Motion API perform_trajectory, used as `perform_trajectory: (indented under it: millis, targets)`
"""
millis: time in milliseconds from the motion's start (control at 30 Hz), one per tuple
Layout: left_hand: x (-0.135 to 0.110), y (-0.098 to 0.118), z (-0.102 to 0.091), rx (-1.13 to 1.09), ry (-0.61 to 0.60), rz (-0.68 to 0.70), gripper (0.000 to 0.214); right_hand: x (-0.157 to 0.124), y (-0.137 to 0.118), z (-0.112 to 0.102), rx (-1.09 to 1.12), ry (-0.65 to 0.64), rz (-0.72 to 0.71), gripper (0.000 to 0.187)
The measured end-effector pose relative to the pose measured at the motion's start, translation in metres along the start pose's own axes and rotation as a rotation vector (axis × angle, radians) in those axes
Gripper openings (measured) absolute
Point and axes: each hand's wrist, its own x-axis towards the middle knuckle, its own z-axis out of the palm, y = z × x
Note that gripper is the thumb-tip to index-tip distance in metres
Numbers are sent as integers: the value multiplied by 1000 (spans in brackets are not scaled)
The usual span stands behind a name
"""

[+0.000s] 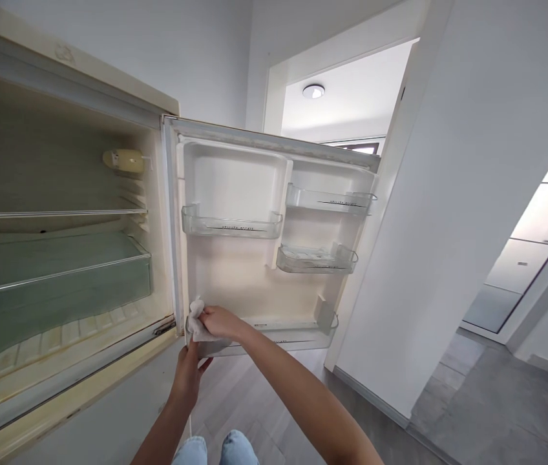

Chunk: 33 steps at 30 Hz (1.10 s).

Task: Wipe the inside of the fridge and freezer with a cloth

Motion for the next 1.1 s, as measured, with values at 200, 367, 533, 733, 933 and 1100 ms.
perform_trajectory:
  millis: [200, 367, 533, 733, 933, 1100]
  targets:
    - [2, 1, -1, 23, -51, -22, 62, -29, 6, -9, -341, 8, -75, 26]
    - [0, 6, 2, 52, -57, -54, 67, -54, 20, -27, -463, -30, -141, 26]
    - [1, 4, 2, 45, 19, -63, 73, -70, 41, -52, -560, 8, -83, 31]
    - [2, 2, -1, 54, 45, -76, 78, -101, 87, -93, -569, 143, 85, 41]
    - [-1, 3, -3, 49, 38, -77, 76, -125, 108, -157, -733, 152, 369, 39]
    - [-5, 8, 1, 60, 34, -68, 72, -138, 96, -167, -1069, 428, 391, 44]
